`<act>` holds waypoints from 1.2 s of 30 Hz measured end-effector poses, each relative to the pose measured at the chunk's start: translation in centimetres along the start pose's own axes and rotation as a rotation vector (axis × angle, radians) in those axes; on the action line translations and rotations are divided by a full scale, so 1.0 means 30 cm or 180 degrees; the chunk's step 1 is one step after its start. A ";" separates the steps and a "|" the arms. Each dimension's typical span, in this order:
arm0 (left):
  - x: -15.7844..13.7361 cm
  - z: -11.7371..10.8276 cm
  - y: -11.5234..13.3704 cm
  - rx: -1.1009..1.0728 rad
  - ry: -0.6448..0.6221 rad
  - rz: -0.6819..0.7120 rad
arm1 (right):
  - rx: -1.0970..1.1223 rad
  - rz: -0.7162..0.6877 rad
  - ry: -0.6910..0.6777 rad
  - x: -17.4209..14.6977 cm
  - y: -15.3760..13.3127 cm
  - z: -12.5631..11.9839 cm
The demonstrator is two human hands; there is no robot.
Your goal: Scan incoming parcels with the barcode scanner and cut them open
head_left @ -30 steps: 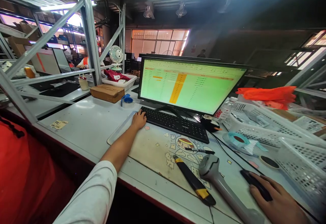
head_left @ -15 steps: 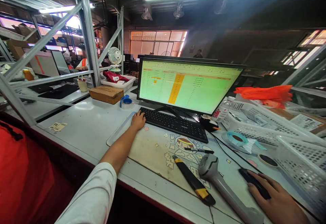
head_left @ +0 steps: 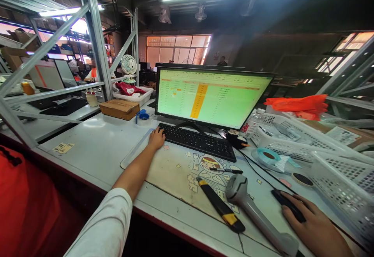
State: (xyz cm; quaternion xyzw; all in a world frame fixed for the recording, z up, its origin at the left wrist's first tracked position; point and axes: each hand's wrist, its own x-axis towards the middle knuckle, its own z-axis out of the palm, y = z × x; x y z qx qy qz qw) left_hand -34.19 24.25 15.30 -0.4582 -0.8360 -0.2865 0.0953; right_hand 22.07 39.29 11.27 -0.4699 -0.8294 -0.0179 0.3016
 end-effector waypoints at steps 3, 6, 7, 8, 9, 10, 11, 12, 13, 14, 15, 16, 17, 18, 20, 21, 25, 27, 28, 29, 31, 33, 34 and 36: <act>0.000 -0.004 0.001 0.0022 -0.0020 0.0011 | -0.0084 0.0100 0.0094 0.005 0.023 0.018; 0.001 -0.006 0.003 0.0043 -0.0026 0.0011 | -0.0146 0.0043 0.0166 0.010 0.059 0.045; 0.001 -0.007 0.004 0.0048 -0.0025 0.0009 | -0.0182 0.0010 0.0185 0.010 0.072 0.054; 0.001 -0.007 0.004 0.0053 -0.0025 0.0010 | -0.0215 -0.0038 0.0210 0.010 0.084 0.062; 0.001 -0.008 0.004 0.0057 -0.0024 0.0011 | -0.0246 -0.0090 0.0255 0.009 0.093 0.069; 0.000 -0.008 0.004 0.0061 -0.0021 0.0017 | -0.0274 -0.0142 0.0309 0.008 0.100 0.075; 0.000 -0.008 0.003 0.0065 -0.0016 0.0024 | -0.0296 -0.0182 0.0363 0.006 0.103 0.079; 0.000 -0.007 0.002 0.0068 -0.0009 0.0034 | -0.0322 -0.0204 0.0408 0.004 0.104 0.082; 0.001 -0.006 0.000 0.0071 0.0000 0.0046 | -0.0354 -0.0197 0.0429 0.001 0.101 0.082; 0.001 -0.005 -0.002 0.0074 0.0009 0.0056 | -0.0388 -0.0165 0.0436 -0.002 0.095 0.081; 0.003 -0.003 -0.005 0.0077 0.0018 0.0065 | -0.0416 -0.0124 0.0435 -0.004 0.088 0.078; 0.004 -0.002 -0.007 0.0080 0.0025 0.0071 | -0.0432 -0.0092 0.0429 -0.007 0.080 0.074; 0.005 0.000 -0.009 0.0083 0.0029 0.0077 | -0.0440 -0.0064 0.0425 -0.010 0.072 0.070; 0.007 0.001 -0.010 0.0086 0.0031 0.0084 | -0.0436 -0.0047 0.0422 -0.012 0.064 0.066; 0.008 0.003 -0.013 0.0091 0.0035 0.0104 | -0.0434 -0.0033 0.0421 -0.017 0.054 0.060; 0.009 0.004 -0.014 0.0092 0.0039 0.0118 | -0.0449 -0.0029 0.0419 -0.019 0.051 0.058; 0.010 0.007 -0.020 0.0093 0.0062 0.0147 | -0.0501 -0.0067 0.0477 -0.023 0.057 0.063; 0.012 0.011 -0.025 0.0094 0.0073 0.0154 | -0.0498 -0.0106 0.0532 -0.026 0.060 0.067; 0.013 0.012 -0.027 0.0095 0.0078 0.0157 | -0.0502 -0.0115 0.0554 -0.027 0.061 0.069; 0.014 0.014 -0.029 0.0098 0.0081 0.0162 | -0.0508 -0.0114 0.0572 -0.028 0.061 0.071; 0.016 0.017 -0.033 0.0105 0.0084 0.0173 | -0.0527 -0.0096 0.0597 -0.030 0.058 0.072; 0.018 0.019 -0.035 0.0111 0.0088 0.0185 | -0.0537 -0.0067 0.0617 -0.032 0.055 0.072; 0.018 0.019 -0.036 0.0114 0.0092 0.0188 | -0.0539 -0.0053 0.0623 -0.033 0.054 0.072; 0.018 0.019 -0.037 0.0118 0.0099 0.0186 | -0.0530 -0.0046 0.0627 -0.033 0.054 0.072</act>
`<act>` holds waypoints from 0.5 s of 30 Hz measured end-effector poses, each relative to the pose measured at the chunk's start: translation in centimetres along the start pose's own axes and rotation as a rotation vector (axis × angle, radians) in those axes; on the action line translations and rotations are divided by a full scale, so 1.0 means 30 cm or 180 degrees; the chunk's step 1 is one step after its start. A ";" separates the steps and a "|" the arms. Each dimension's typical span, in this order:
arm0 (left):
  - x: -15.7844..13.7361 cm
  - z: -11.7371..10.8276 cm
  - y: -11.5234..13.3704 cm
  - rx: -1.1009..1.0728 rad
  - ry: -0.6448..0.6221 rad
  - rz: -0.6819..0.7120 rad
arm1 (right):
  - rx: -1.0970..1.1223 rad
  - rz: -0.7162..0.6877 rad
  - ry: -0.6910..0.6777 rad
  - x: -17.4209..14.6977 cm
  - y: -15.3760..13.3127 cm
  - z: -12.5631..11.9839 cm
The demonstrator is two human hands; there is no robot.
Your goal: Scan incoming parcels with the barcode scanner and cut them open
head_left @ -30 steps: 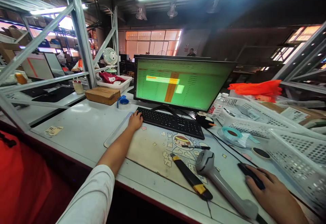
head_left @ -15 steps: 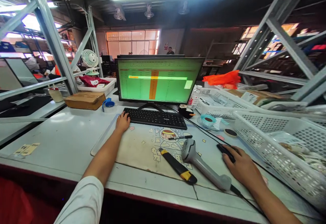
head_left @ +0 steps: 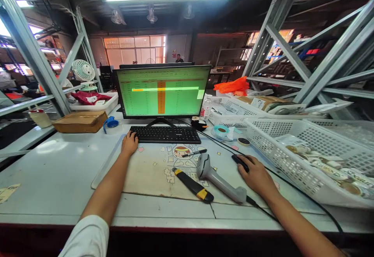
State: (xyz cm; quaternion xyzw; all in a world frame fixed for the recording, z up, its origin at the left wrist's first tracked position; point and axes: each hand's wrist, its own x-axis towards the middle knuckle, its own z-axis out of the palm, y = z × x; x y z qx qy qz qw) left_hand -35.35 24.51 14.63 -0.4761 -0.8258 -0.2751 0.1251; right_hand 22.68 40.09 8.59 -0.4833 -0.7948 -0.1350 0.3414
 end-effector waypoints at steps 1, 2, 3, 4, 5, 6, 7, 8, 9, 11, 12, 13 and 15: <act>0.000 0.000 0.000 0.0001 0.0003 -0.0004 | 0.0009 -0.0006 0.0006 0.000 0.001 0.001; 0.000 -0.001 0.000 0.0002 0.0004 -0.0008 | 0.0017 -0.0019 0.0012 0.000 0.002 0.001; 0.000 -0.002 0.001 0.0001 0.0003 -0.0009 | 0.0025 -0.0033 0.0021 -0.001 0.003 0.003; 0.000 -0.003 0.001 0.0000 0.0000 -0.0011 | 0.0030 -0.0039 0.0031 -0.001 0.004 0.004; 0.000 -0.004 0.002 -0.0002 -0.0004 -0.0013 | 0.0031 -0.0040 0.0040 -0.001 0.005 0.005; 0.000 -0.006 0.002 -0.0004 -0.0010 -0.0017 | 0.0031 -0.0041 0.0045 -0.001 0.007 0.006; 0.000 -0.006 0.003 -0.0008 -0.0018 -0.0021 | 0.0029 -0.0041 0.0046 -0.001 0.008 0.007; -0.001 -0.007 0.003 -0.0012 -0.0026 -0.0025 | 0.0023 -0.0042 0.0042 -0.001 0.008 0.008; -0.001 -0.008 0.004 -0.0018 -0.0035 -0.0028 | 0.0018 -0.0049 0.0036 -0.001 0.009 0.009; -0.002 -0.008 0.004 -0.0028 -0.0045 -0.0038 | 0.0013 -0.0074 0.0020 -0.001 0.010 0.009; -0.002 -0.007 0.005 -0.0032 -0.0046 -0.0044 | 0.0012 -0.0078 0.0016 0.000 0.009 0.008; -0.003 -0.007 0.005 -0.0035 -0.0044 -0.0051 | 0.0010 -0.0073 0.0009 0.000 0.008 0.007; -0.003 -0.006 0.006 -0.0038 -0.0039 -0.0060 | 0.0005 -0.0050 -0.0003 0.001 0.004 0.003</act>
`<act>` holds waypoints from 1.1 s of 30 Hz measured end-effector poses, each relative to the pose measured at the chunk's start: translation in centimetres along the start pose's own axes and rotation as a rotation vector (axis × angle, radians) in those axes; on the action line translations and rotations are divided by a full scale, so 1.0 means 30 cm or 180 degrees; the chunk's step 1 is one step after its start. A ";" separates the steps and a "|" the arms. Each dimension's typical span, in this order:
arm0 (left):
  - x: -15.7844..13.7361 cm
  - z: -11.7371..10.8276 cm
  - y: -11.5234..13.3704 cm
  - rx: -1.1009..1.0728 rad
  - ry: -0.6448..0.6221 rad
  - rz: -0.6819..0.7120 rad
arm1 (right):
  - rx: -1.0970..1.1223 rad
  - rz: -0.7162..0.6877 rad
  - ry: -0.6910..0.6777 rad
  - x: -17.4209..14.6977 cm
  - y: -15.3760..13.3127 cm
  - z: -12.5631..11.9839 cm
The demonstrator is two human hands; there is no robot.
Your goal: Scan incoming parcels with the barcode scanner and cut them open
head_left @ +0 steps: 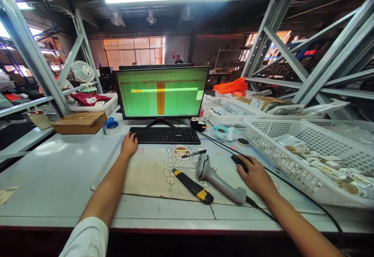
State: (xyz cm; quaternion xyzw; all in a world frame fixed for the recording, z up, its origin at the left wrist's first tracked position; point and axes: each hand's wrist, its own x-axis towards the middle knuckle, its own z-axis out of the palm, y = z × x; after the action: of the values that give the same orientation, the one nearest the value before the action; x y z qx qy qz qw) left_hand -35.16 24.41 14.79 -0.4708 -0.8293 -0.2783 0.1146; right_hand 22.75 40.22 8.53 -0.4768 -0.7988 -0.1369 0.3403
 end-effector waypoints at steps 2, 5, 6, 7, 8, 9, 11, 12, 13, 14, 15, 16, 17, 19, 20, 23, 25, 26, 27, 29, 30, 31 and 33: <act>0.000 0.001 0.000 0.0001 0.0004 0.0006 | -0.0004 0.0028 -0.0027 0.000 -0.006 -0.006; 0.001 0.002 -0.002 0.0009 0.0009 0.0021 | 0.0002 0.0050 -0.0069 0.000 -0.015 -0.015; 0.001 0.003 -0.003 0.0011 0.0010 0.0022 | 0.0001 0.0065 -0.0085 -0.001 -0.018 -0.018; 0.002 0.003 -0.003 0.0015 0.0009 0.0022 | -0.0002 0.0085 -0.0101 -0.001 -0.021 -0.020; 0.002 0.003 -0.004 0.0020 0.0007 0.0021 | -0.0004 0.0109 -0.0114 -0.002 -0.024 -0.023; 0.002 0.002 -0.004 0.0026 0.0005 0.0021 | -0.0004 0.0131 -0.0126 -0.002 -0.026 -0.025; 0.002 0.000 -0.004 0.0039 -0.0004 0.0031 | 0.0009 0.0149 -0.0145 -0.002 -0.029 -0.030; 0.002 -0.001 -0.003 0.0046 -0.0009 0.0037 | 0.0019 0.0148 -0.0156 -0.002 -0.031 -0.032; 0.001 -0.003 -0.003 0.0052 -0.0014 0.0041 | 0.0028 0.0144 -0.0169 -0.001 -0.032 -0.034; 0.001 -0.004 -0.002 0.0059 -0.0021 0.0043 | 0.0032 0.0144 -0.0184 -0.001 -0.033 -0.036; 0.000 -0.006 -0.001 0.0065 -0.0028 0.0041 | 0.0029 0.0151 -0.0195 -0.001 -0.034 -0.038; 0.000 -0.007 -0.001 0.0072 -0.0033 0.0036 | 0.0021 0.0163 -0.0196 -0.001 -0.035 -0.039; -0.001 -0.008 -0.001 0.0080 -0.0038 0.0033 | 0.0013 0.0172 -0.0194 -0.001 -0.035 -0.040; -0.002 -0.011 0.000 0.0097 -0.0043 0.0029 | 0.0007 0.0169 -0.0177 -0.001 -0.036 -0.039; -0.002 -0.012 0.002 0.0107 -0.0044 0.0029 | 0.0011 0.0161 -0.0163 -0.002 -0.036 -0.039; -0.005 -0.016 0.011 0.0146 -0.0032 0.0054 | 0.0030 0.0135 -0.0117 0.001 -0.035 -0.038; -0.010 -0.015 0.025 0.0185 -0.0023 0.0120 | 0.0060 0.0127 -0.0081 0.006 -0.035 -0.041; -0.014 -0.014 0.035 0.0209 -0.0026 0.0168 | 0.0095 0.0121 -0.0079 0.009 -0.035 -0.043; -0.020 -0.012 0.045 0.0232 -0.0039 0.0223 | 0.0143 0.0114 -0.0088 0.011 -0.035 -0.044; -0.034 -0.005 0.067 0.0275 -0.0097 0.0329 | 0.0278 0.0082 -0.0151 0.011 -0.028 -0.042; -0.040 0.000 0.077 0.0290 -0.0136 0.0372 | 0.0362 0.0056 -0.0171 0.010 -0.018 -0.036; -0.046 0.004 0.085 0.0300 -0.0174 0.0407 | 0.0453 0.0014 -0.0175 0.009 -0.004 -0.024; -0.052 0.011 0.095 0.0299 -0.0237 0.0457 | 0.0587 -0.0103 -0.0100 0.009 0.040 0.018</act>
State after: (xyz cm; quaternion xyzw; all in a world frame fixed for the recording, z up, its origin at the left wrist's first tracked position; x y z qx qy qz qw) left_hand -31.91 24.62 14.82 -0.5332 -0.8093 -0.2124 0.1254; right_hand 23.46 41.29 8.21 -0.4326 -0.8209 -0.0607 0.3679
